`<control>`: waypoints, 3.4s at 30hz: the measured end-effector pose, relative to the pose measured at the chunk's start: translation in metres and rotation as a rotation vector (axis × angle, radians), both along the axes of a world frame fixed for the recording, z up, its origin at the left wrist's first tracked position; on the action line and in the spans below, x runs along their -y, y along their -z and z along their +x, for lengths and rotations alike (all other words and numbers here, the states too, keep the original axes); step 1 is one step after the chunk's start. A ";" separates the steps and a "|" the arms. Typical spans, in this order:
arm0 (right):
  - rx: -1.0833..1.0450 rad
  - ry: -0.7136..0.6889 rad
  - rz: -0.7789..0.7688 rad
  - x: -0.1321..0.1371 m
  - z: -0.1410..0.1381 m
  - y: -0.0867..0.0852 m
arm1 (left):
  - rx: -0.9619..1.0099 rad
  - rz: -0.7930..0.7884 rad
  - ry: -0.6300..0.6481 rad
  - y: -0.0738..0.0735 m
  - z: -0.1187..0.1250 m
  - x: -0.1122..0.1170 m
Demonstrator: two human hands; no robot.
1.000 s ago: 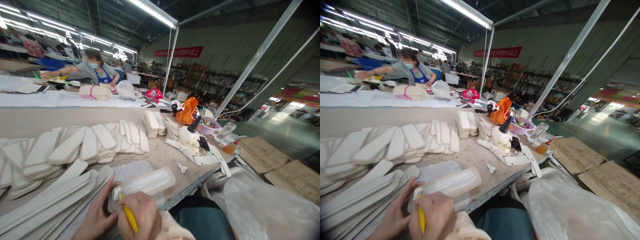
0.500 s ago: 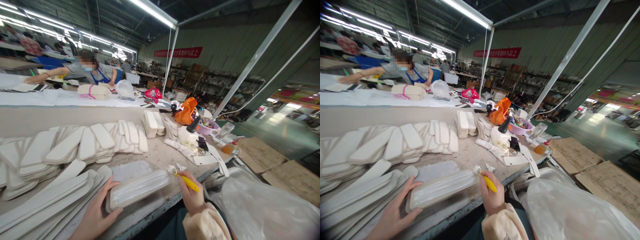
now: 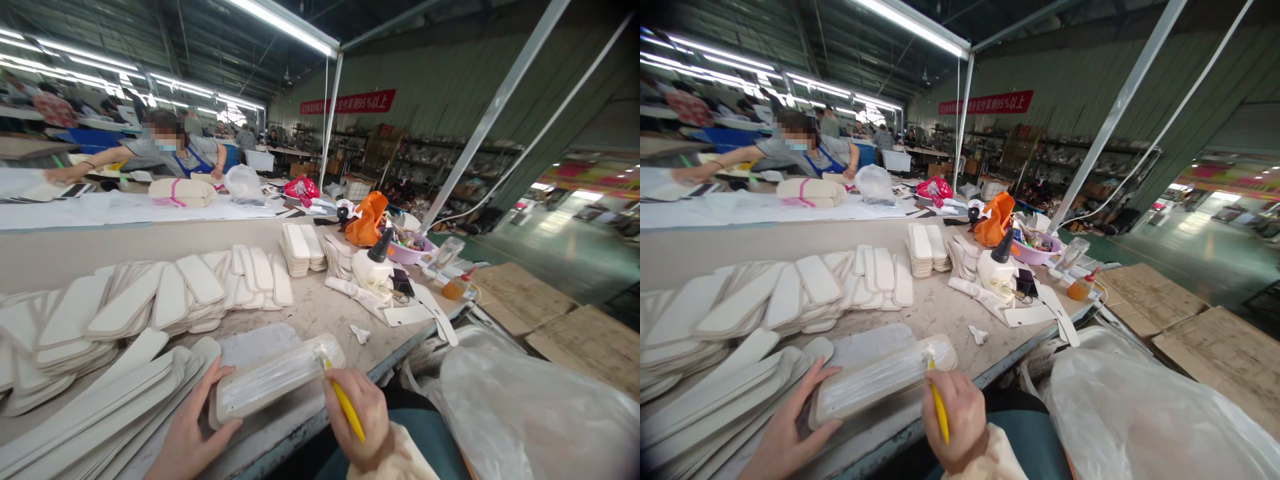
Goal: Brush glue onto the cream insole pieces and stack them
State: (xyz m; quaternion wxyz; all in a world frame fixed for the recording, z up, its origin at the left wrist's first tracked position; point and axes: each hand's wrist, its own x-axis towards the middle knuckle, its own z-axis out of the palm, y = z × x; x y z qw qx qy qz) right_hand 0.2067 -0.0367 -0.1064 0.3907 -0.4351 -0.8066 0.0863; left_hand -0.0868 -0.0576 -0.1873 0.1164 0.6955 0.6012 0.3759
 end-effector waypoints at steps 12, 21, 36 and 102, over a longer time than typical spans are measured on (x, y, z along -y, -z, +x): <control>0.057 0.105 0.092 -0.019 0.005 0.013 | 0.167 -0.046 0.028 -0.012 0.008 0.006; -0.128 -0.430 -0.117 0.003 -0.044 0.017 | 0.219 -0.057 0.067 -0.002 0.007 0.007; -0.766 0.203 -0.401 0.007 0.054 0.042 | -0.253 -0.224 -0.309 -0.060 -0.124 0.003; -0.649 0.072 -0.196 0.015 0.048 0.047 | -0.366 -0.118 -0.435 -0.089 -0.155 -0.002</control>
